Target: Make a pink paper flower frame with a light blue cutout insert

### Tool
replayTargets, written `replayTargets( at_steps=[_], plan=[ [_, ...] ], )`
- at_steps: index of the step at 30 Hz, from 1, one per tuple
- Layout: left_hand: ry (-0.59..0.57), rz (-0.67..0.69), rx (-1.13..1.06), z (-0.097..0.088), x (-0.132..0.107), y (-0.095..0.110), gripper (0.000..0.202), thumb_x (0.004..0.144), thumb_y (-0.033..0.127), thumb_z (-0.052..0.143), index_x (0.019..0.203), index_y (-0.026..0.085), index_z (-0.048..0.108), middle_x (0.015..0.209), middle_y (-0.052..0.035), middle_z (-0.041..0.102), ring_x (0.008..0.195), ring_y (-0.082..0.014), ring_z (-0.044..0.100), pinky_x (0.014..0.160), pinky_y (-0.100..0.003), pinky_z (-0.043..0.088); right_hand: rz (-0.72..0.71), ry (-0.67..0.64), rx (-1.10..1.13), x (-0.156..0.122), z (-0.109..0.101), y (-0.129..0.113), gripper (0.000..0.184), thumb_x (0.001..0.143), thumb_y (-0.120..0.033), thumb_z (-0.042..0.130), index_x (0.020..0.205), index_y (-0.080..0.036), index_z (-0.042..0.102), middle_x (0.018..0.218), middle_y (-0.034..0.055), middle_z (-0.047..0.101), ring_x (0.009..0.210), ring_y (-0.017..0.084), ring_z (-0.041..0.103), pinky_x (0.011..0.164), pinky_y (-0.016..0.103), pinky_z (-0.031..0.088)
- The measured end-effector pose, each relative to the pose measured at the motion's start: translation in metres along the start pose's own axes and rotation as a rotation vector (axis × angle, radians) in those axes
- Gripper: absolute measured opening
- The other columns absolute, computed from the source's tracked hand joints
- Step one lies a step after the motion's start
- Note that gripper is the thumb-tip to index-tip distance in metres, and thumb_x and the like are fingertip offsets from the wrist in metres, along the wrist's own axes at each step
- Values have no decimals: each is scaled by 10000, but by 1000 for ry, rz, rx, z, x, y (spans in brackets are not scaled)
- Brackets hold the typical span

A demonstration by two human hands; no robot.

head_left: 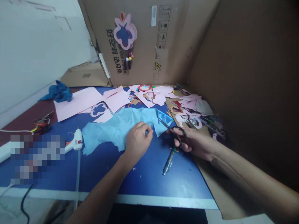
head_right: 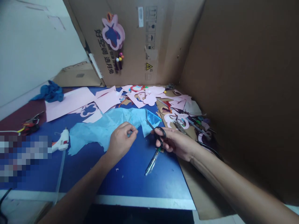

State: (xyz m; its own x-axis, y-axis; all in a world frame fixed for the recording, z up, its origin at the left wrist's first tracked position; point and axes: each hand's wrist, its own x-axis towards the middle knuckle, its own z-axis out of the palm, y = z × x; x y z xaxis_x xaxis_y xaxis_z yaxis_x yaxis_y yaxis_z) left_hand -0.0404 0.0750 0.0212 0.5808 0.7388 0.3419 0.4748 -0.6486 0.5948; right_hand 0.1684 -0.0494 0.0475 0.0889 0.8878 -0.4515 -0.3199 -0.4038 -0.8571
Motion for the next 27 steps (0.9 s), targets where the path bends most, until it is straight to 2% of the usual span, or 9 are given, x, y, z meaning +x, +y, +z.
replayTargets(
  at_steps=[4, 8, 13, 15, 18, 20, 22, 25, 27],
  plan=[
    [-5, 11, 82, -3, -3, 7, 166, 965, 151, 657, 824, 237, 675, 932, -18, 727, 933, -211, 680, 825, -349, 493, -65, -7, -76, 3, -5, 0, 547, 728, -597, 957, 1010, -178, 746, 762, 39, 751, 520, 78, 414, 473, 214, 206],
    [-37, 46, 164, -3, -11, 12, 156, 993, 178, 645, 860, 239, 696, 965, -23, 738, 982, -221, 683, 847, -358, 494, -151, 6, -257, 9, -10, -1, 520, 736, -609, 939, 998, -194, 768, 796, 42, 773, 559, 107, 475, 501, 240, 251],
    [-48, 19, 235, 1, -31, 14, 155, 1005, 189, 641, 868, 242, 692, 974, -16, 744, 1003, -221, 689, 848, -349, 504, -250, -7, -496, 11, -23, -13, 447, 703, -561, 949, 936, -222, 776, 762, 25, 767, 735, 197, 642, 687, 304, 463],
    [-40, 1, 258, 0, -44, 12, 94, 992, 211, 672, 907, 246, 693, 994, -16, 751, 1010, -225, 690, 846, -347, 512, -270, 6, -589, 9, -31, -20, 401, 711, -541, 941, 916, -236, 780, 812, 24, 781, 780, 218, 660, 756, 339, 493],
    [5, -29, 306, -10, -65, 2, 22, 983, 237, 681, 987, 253, 697, 1036, -33, 763, 1036, -245, 699, 874, -363, 535, -298, 49, -663, 2, -41, -26, 380, 748, -546, 925, 958, -254, 805, 891, 41, 791, 847, 253, 681, 793, 366, 503],
    [69, -44, 326, -18, -73, -12, 125, 1011, 258, 629, 1116, 242, 694, 1148, -74, 765, 1118, -271, 704, 963, -400, 550, -303, 66, -636, -3, -43, -24, 430, 758, -574, 924, 1021, -254, 811, 925, 54, 795, 923, 281, 708, 844, 376, 516],
    [95, -56, 361, -25, -72, -27, 286, 1046, 310, 574, 1303, 215, 655, 1340, -133, 731, 1287, -309, 666, 1094, -453, 525, -299, 93, -588, -4, -42, -20, 486, 757, -622, 914, 1051, -250, 805, 955, 69, 804, 988, 304, 727, 888, 386, 525],
    [15, -100, 455, -27, -62, -47, 497, 1053, 375, 563, 1455, 84, 569, 1578, -262, 572, 1489, -377, 534, 1224, -522, 437, -301, 113, -535, -2, -37, -12, 538, 736, -700, 889, 1003, -245, 786, 965, 86, 806, 993, 319, 738, 900, 408, 534],
    [-57, -122, 506, -26, -56, -55, 525, 1050, 391, 572, 1468, 74, 561, 1612, -279, 535, 1516, -387, 509, 1236, -541, 419, -300, 99, -519, -2, -33, -7, 558, 723, -720, 887, 992, -244, 776, 946, 86, 801, 948, 309, 730, 846, 400, 537]
  ],
)
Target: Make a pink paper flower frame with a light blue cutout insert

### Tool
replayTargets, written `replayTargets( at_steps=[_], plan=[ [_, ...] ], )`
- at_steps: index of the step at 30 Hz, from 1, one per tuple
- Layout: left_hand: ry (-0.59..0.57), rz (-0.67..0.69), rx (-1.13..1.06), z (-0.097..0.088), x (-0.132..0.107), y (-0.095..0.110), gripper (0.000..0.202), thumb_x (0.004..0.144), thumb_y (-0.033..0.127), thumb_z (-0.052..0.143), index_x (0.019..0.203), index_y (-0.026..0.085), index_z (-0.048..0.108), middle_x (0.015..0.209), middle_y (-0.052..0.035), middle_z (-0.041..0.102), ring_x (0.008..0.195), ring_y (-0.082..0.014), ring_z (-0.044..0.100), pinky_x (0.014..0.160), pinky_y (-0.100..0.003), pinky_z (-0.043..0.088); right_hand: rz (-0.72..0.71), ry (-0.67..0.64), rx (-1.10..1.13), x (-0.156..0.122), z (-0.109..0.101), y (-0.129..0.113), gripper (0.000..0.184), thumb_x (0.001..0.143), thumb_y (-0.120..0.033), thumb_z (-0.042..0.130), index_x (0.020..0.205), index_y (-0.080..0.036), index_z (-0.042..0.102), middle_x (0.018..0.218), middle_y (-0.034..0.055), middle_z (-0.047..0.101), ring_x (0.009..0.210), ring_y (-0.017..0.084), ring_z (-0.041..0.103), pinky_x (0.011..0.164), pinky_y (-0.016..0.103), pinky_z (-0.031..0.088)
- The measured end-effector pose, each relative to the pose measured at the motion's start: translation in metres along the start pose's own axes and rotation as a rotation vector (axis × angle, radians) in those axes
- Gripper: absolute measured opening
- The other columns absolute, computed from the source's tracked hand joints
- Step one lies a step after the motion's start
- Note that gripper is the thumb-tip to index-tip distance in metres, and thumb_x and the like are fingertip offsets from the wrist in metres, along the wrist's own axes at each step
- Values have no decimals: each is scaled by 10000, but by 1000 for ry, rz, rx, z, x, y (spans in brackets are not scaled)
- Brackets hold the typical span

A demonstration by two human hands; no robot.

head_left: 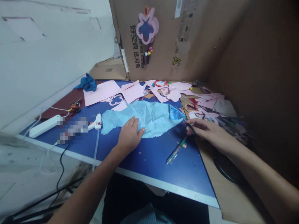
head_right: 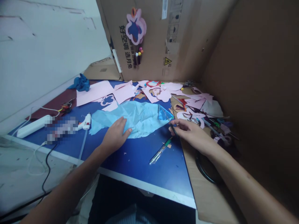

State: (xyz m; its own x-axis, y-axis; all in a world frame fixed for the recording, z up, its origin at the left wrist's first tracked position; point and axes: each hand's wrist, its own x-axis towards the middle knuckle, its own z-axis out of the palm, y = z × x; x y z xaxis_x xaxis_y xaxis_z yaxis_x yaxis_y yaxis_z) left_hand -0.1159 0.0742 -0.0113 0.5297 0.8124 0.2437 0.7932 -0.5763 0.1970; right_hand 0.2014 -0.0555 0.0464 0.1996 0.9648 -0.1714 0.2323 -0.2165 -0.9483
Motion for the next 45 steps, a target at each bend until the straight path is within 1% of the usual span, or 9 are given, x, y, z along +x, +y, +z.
replayTargets(
  at_steps=[2, 5, 10, 17, 24, 28, 33, 40, 45],
  plan=[
    [-29, -3, 27, 1, 1, -2, 505, 1054, 388, 563, 1463, 93, 572, 1618, -275, 533, 1525, -391, 499, 1231, -568, 419, 26, -33, 16, -5, 5, 1, 554, 753, -708, 879, 1039, -245, 779, 919, 84, 792, 854, 268, 695, 708, 350, 504],
    [-5, 49, -5, -5, -10, -1, 485, 1058, 373, 561, 1468, 114, 577, 1647, -259, 507, 1550, -381, 471, 1239, -570, 417, 140, -152, 131, -23, 16, 1, 526, 829, -676, 840, 1124, -245, 787, 842, 76, 751, 644, 177, 542, 519, 289, 340],
    [-11, 231, -109, -19, -31, 2, 293, 1016, 239, 623, 1296, 192, 698, 1613, -171, 571, 1511, -333, 521, 1225, -531, 452, 339, -324, 388, -62, 50, -2, 565, 855, -702, 804, 1140, -215, 787, 831, 88, 725, 576, 131, 420, 482, 265, 267],
    [-51, 163, -111, -11, -26, 5, 136, 997, 176, 615, 949, 219, 735, 1344, -95, 734, 1252, -301, 664, 1035, -465, 542, 535, -359, 587, -80, 94, -10, 581, 799, -708, 864, 1109, -224, 778, 808, 60, 712, 566, 97, 385, 482, 221, 251],
    [4, 161, -145, -9, -27, 6, 195, 1047, 179, 510, 966, 212, 684, 1170, -78, 751, 1088, -259, 663, 968, -415, 505, 536, -342, 637, -73, 123, -17, 549, 836, -668, 857, 1110, -203, 763, 813, 65, 718, 565, 93, 416, 453, 190, 286],
    [-1, 145, -185, -15, -31, 4, 126, 1026, 169, 551, 1027, 212, 669, 1157, -69, 744, 1092, -260, 661, 959, -410, 505, 537, -314, 630, -65, 133, -21, 546, 827, -658, 872, 1085, -191, 755, 822, 64, 722, 564, 90, 429, 432, 178, 292],
    [-41, 156, -172, -19, -32, 3, 107, 984, 224, 677, 1090, 213, 674, 1208, -64, 732, 1134, -268, 655, 975, -414, 514, 503, -271, 650, -59, 141, -27, 550, 825, -652, 877, 1072, -179, 744, 808, 56, 715, 562, 87, 435, 438, 177, 313],
    [-56, 188, -36, -17, -26, 6, 158, 1042, 173, 552, 987, 212, 695, 1142, -56, 731, 1051, -256, 638, 907, -424, 504, 468, -209, 719, -67, 145, -25, 538, 850, -644, 858, 1112, -186, 753, 817, 57, 713, 585, 92, 427, 460, 183, 317],
    [-37, 177, -71, -17, -26, 6, 182, 1046, 163, 535, 966, 209, 692, 1098, -49, 733, 1023, -246, 637, 903, -414, 499, 485, -231, 681, -75, 147, -23, 522, 869, -647, 842, 1110, -194, 751, 812, 55, 716, 582, 92, 414, 463, 187, 317]
  ],
)
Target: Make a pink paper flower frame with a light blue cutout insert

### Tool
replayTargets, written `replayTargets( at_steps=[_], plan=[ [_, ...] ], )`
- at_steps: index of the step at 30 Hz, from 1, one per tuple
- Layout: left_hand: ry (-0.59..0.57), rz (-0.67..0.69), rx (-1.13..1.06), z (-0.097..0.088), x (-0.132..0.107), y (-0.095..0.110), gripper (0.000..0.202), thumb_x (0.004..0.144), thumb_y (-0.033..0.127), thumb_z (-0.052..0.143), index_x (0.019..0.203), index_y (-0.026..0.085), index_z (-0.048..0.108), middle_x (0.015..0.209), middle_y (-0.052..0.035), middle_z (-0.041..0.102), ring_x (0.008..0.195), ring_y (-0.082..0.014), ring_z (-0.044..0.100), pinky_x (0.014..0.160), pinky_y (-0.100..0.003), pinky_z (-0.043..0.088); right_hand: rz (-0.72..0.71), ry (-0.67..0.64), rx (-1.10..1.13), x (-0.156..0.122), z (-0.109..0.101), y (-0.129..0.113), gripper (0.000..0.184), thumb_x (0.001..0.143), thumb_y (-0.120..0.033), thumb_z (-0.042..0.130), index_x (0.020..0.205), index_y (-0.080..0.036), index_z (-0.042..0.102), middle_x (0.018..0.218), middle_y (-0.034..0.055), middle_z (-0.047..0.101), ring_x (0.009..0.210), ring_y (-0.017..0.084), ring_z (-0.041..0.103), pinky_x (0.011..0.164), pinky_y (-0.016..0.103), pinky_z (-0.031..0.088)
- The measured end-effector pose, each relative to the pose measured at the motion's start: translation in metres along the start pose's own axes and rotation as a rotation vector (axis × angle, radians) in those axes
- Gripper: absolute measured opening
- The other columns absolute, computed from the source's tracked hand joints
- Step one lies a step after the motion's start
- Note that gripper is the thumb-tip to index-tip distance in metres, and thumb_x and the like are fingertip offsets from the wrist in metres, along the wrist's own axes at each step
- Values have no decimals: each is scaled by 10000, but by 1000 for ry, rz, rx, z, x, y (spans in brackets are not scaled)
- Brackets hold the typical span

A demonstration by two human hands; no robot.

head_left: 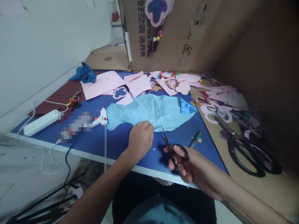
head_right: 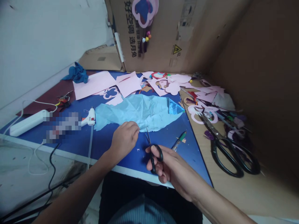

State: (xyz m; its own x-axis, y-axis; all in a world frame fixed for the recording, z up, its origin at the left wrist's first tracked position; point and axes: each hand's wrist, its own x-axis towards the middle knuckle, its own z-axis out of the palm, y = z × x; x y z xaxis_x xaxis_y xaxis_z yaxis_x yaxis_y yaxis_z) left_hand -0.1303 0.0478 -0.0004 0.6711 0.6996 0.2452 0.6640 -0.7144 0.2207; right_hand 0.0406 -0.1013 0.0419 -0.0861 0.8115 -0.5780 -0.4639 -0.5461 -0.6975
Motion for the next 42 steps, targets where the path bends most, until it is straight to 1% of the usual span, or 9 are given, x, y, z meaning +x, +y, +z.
replayTargets(
  at_steps=[3, 6, 8, 14, 21, 26, 32, 38, 42],
  plan=[
    [21, -2, -28, -1, -1, 1, 166, 1041, 160, 541, 974, 211, 684, 1061, -41, 731, 1002, -240, 638, 906, -405, 493, 10, -6, -35, 1, 4, 3, 532, 844, -662, 859, 1049, -188, 735, 816, 55, 721, 574, 87, 408, 459, 187, 324],
    [37, -6, -36, -2, -2, 3, 169, 1045, 169, 537, 968, 212, 680, 1034, -40, 724, 984, -240, 634, 887, -405, 488, -11, 5, -56, 7, 9, 2, 547, 816, -688, 867, 938, -183, 694, 801, 56, 718, 577, 89, 421, 451, 186, 331],
    [49, -1, -43, -3, -2, 5, 176, 1048, 174, 534, 955, 214, 677, 1015, -39, 719, 971, -239, 629, 872, -401, 485, -23, 13, -54, 12, 12, 1, 554, 807, -694, 870, 902, -187, 665, 796, 54, 716, 580, 93, 428, 445, 187, 336],
    [67, 27, -45, -6, -4, 10, 193, 1048, 162, 526, 923, 221, 661, 986, -37, 712, 956, -236, 622, 854, -394, 477, -69, 27, -35, 21, 19, 0, 555, 817, -687, 862, 948, -179, 680, 787, 34, 689, 586, 95, 418, 436, 187, 333],
    [62, 32, -45, -8, -5, 10, 179, 1038, 147, 545, 918, 219, 657, 980, -37, 712, 953, -239, 624, 850, -405, 478, -106, 40, -8, 23, 23, 4, 542, 836, -679, 850, 841, -185, 628, 773, 29, 661, 569, 86, 392, 441, 194, 311],
    [72, 40, -50, -6, -7, 9, 170, 1035, 153, 547, 928, 216, 664, 980, -35, 706, 947, -242, 616, 846, -418, 478, -132, 54, 17, 24, 27, 6, 542, 837, -672, 854, 837, -199, 590, 761, 11, 630, 570, 85, 365, 446, 197, 283],
    [60, 31, -39, -6, -6, 10, 195, 1029, 140, 535, 900, 219, 658, 951, -35, 696, 927, -239, 612, 834, -418, 477, -139, 82, -4, 27, 29, 11, 561, 836, -681, 851, 808, -193, 577, 736, -13, 578, 554, 71, 288, 442, 205, 243],
    [53, 36, -48, -7, -8, 9, 198, 1028, 138, 527, 904, 224, 655, 966, -40, 709, 932, -238, 614, 842, -415, 479, -124, 70, 22, 26, 32, 12, 554, 796, -656, 896, 835, -188, 603, 753, 1, 603, 573, 77, 330, 467, 208, 248],
    [57, 37, -62, -6, -9, 8, 201, 1031, 145, 528, 893, 229, 649, 954, -41, 707, 927, -234, 614, 851, -408, 478, -125, 75, 37, 27, 34, 11, 563, 787, -675, 892, 813, -190, 607, 749, 6, 602, 572, 81, 333, 467, 219, 252]
  ],
)
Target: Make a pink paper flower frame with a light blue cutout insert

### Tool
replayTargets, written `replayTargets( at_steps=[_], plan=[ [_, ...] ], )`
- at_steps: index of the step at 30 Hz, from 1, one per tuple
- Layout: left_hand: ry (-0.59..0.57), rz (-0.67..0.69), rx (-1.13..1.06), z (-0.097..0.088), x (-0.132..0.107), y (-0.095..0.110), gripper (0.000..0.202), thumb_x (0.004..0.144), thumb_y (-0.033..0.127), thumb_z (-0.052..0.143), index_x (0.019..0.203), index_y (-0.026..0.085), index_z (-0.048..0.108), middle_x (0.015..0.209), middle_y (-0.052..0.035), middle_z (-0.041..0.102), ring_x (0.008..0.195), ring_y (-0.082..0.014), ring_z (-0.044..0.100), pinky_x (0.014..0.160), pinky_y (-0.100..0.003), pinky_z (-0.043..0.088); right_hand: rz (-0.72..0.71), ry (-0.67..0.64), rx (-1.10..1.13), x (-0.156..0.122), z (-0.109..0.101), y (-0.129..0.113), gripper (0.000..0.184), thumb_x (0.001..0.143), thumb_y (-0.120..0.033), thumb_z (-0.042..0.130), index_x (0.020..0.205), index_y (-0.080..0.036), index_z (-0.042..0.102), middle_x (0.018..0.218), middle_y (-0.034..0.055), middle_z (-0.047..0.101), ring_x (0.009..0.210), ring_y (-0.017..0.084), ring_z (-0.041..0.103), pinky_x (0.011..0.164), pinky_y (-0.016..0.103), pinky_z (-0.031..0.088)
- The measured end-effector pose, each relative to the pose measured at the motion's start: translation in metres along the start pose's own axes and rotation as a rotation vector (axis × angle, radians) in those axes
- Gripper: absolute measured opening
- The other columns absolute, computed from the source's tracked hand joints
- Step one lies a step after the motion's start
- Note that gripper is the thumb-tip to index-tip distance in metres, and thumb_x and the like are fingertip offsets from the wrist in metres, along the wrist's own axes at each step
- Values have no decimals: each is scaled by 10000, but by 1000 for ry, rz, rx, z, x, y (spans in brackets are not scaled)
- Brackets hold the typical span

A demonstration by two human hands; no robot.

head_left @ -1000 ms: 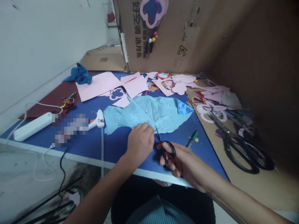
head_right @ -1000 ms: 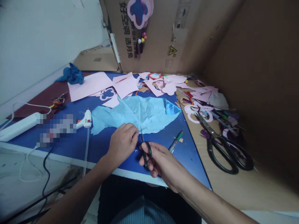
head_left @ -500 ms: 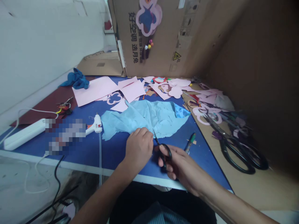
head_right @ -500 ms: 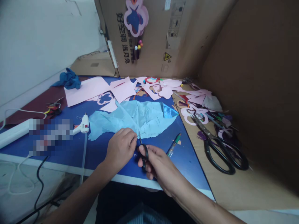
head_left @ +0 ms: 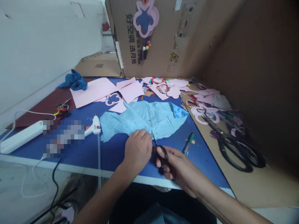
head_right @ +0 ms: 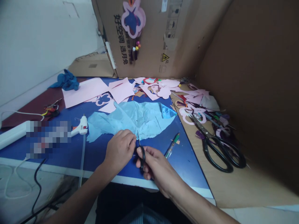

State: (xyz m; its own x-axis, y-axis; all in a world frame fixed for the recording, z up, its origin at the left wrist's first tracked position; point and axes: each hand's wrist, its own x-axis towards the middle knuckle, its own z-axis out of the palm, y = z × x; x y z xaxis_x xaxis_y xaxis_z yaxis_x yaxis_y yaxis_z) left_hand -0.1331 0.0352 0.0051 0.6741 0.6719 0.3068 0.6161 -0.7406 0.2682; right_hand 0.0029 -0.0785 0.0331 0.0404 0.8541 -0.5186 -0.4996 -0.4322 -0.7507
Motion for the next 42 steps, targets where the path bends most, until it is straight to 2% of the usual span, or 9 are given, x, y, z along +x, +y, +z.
replayTargets(
  at_steps=[5, 22, 29, 31, 33, 35, 37, 39, 42],
  plan=[
    [-11, -12, 0, -1, 1, 1, 192, 1021, 131, 542, 894, 225, 653, 965, -37, 710, 935, -234, 613, 836, -405, 476, -21, 31, -4, 0, 1, 2, 566, 774, -669, 904, 820, -196, 598, 732, -13, 578, 570, 81, 320, 467, 217, 267],
    [-16, -15, -9, -9, 1, 5, 198, 1017, 136, 550, 872, 232, 645, 944, -38, 718, 934, -239, 630, 833, -403, 479, -35, 45, 67, 7, 9, -1, 562, 746, -665, 913, 891, -188, 655, 738, 4, 604, 584, 100, 358, 472, 220, 273],
    [-22, -23, -19, -7, 0, 3, 208, 1010, 132, 549, 846, 234, 625, 937, -35, 710, 925, -235, 630, 827, -398, 483, -84, 55, 43, 12, 10, 3, 549, 758, -651, 916, 818, -183, 634, 714, -13, 573, 548, 78, 322, 454, 222, 252],
    [-35, -21, -18, -8, -1, 0, 176, 1011, 146, 558, 881, 233, 637, 963, -38, 715, 948, -243, 637, 842, -409, 488, -81, 60, 31, 12, 10, 4, 556, 760, -655, 915, 808, -184, 624, 710, -17, 569, 536, 72, 311, 449, 227, 247],
    [-47, -14, -11, -10, -1, -4, 108, 988, 155, 594, 1007, 234, 666, 1049, -46, 728, 1017, -261, 648, 878, -426, 491, -76, 62, 25, 11, 10, 5, 551, 772, -657, 907, 838, -181, 638, 719, -15, 577, 535, 71, 309, 452, 227, 247],
    [-57, -1, 10, -12, -1, -8, 257, 948, 158, 641, 1192, 237, 658, 1188, -68, 722, 1124, -287, 645, 929, -444, 491, -72, 64, 26, 10, 9, 5, 543, 776, -651, 908, 863, -181, 651, 727, -13, 583, 541, 73, 306, 455, 227, 245],
    [-67, 4, 46, -13, 1, -11, 383, 923, 176, 677, 1298, 235, 625, 1277, -94, 697, 1193, -311, 630, 958, -459, 487, -69, 62, 31, 9, 9, 5, 541, 774, -650, 909, 868, -181, 658, 727, -11, 583, 547, 76, 301, 458, 229, 241],
    [-73, -1, 83, -13, 4, -10, 364, 927, 211, 696, 1284, 231, 628, 1274, -107, 688, 1191, -323, 625, 954, -468, 486, -68, 61, 39, 8, 9, 4, 546, 766, -654, 913, 864, -182, 657, 727, -9, 582, 552, 79, 298, 462, 232, 238],
    [-69, -20, 137, -8, 10, -5, 224, 955, 213, 676, 1178, 227, 659, 1190, -106, 691, 1125, -320, 624, 907, -466, 485, -54, 76, 51, 7, 10, 4, 560, 740, -653, 930, 871, -187, 649, 724, -12, 581, 561, 83, 292, 466, 232, 239]
  ],
)
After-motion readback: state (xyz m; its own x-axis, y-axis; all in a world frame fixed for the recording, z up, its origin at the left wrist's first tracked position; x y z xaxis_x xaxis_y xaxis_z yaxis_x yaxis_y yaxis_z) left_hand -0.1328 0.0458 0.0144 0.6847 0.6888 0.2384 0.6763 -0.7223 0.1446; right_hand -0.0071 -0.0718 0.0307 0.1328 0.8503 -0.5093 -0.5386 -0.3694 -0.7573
